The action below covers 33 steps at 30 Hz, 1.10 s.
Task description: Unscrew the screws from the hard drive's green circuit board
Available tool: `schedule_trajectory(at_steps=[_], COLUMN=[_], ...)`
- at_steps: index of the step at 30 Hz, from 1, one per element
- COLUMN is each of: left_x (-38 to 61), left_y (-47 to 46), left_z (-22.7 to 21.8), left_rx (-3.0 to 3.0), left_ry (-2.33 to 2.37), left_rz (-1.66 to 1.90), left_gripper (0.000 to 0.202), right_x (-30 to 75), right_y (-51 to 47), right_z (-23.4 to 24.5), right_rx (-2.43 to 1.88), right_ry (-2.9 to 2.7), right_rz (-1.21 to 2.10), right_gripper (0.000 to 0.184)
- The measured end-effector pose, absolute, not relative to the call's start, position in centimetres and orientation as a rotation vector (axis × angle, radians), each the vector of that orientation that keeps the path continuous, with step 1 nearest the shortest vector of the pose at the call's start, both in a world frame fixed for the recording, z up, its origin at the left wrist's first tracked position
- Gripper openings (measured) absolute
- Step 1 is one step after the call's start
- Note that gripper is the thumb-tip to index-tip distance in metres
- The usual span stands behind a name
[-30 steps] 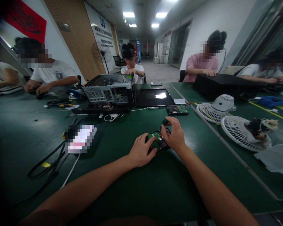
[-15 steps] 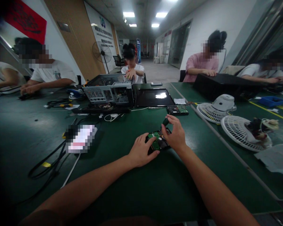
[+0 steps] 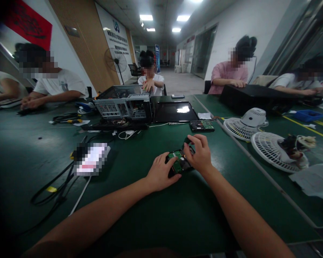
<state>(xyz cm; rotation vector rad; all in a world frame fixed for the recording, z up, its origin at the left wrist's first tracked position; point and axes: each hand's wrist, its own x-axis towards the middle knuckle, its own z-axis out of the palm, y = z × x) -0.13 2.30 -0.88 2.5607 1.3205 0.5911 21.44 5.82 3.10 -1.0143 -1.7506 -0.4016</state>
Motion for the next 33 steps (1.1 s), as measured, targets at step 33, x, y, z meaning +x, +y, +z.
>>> schedule_trajectory(at_steps=[33], left_x=[-0.07], left_y=[2.25], left_z=[-0.81], left_rx=[2.539], left_ry=[1.333], left_rz=[0.560], left_gripper=[0.074], right_x=[21.24], right_y=[5.99], right_z=[3.33], right_rx=[-0.966], right_ry=[-1.755], right_rz=[-0.388], right_gripper=[0.043])
